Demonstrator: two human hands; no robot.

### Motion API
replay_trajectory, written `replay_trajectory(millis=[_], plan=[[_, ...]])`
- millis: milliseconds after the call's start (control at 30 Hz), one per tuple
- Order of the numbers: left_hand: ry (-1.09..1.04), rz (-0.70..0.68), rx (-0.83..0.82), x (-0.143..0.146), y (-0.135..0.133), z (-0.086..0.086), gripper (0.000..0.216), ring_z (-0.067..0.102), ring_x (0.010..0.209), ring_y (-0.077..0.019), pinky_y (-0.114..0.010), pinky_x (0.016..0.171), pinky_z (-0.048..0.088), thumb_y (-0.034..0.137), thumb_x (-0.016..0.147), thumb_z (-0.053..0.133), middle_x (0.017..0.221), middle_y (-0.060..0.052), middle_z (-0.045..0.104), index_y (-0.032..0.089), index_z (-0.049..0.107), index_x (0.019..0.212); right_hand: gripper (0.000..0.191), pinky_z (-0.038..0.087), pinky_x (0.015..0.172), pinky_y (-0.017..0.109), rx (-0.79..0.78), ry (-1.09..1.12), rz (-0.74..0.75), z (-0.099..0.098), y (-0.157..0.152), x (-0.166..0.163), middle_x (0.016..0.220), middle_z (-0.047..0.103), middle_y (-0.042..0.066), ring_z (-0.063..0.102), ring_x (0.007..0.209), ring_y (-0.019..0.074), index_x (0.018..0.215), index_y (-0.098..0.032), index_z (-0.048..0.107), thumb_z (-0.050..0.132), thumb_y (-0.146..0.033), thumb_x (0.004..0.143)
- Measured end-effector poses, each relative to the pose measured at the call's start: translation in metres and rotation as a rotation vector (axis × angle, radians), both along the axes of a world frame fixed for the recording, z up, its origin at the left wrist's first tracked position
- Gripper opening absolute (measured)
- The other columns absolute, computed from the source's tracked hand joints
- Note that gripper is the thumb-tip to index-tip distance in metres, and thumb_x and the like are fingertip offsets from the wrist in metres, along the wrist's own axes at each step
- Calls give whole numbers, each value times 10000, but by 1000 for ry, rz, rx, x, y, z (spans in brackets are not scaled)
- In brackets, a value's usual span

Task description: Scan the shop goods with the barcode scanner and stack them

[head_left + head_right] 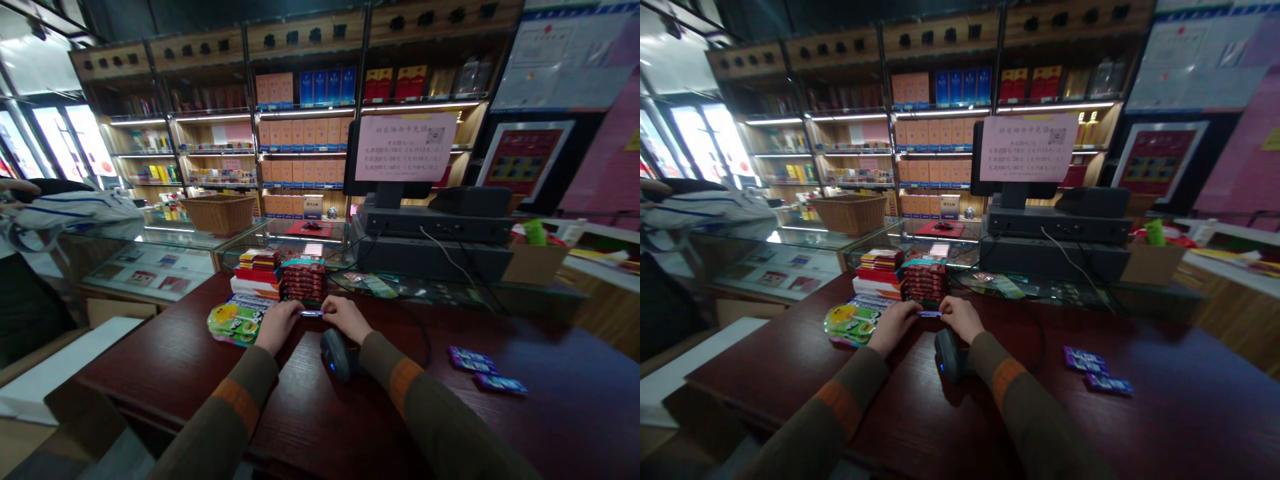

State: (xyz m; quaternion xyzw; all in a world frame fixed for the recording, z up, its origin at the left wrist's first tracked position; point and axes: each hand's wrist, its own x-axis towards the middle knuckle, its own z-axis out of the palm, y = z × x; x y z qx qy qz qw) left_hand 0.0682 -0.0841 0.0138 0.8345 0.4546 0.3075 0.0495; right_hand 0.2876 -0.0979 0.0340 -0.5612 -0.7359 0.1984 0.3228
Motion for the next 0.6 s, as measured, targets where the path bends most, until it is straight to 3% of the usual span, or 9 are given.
replay_trajectory(millis=[167,433,600], plan=[[268,41,75,3,-3,0,122,646,949,-213,-342,868,411,167,891,566,929,-27,717,236,655,938,168,413,706,233,-15,-220,94,-3,5,1,844,726,-6,667,821,158,903,-234,703,704,-125,775],[263,16,8,-2,-8,2,136,655,936,-201,-328,840,396,163,897,541,943,-27,724,219,659,932,161,413,749,270,11,-334,230,1,2,0,936,737,15,653,906,195,977,-255,739,719,-221,821],[235,41,40,-2,-7,0,91,646,923,-218,-346,845,392,212,887,591,917,-35,730,224,681,889,157,434,828,302,54,-401,202,0,4,0,993,731,42,629,978,220,999,-251,752,698,-228,854]])
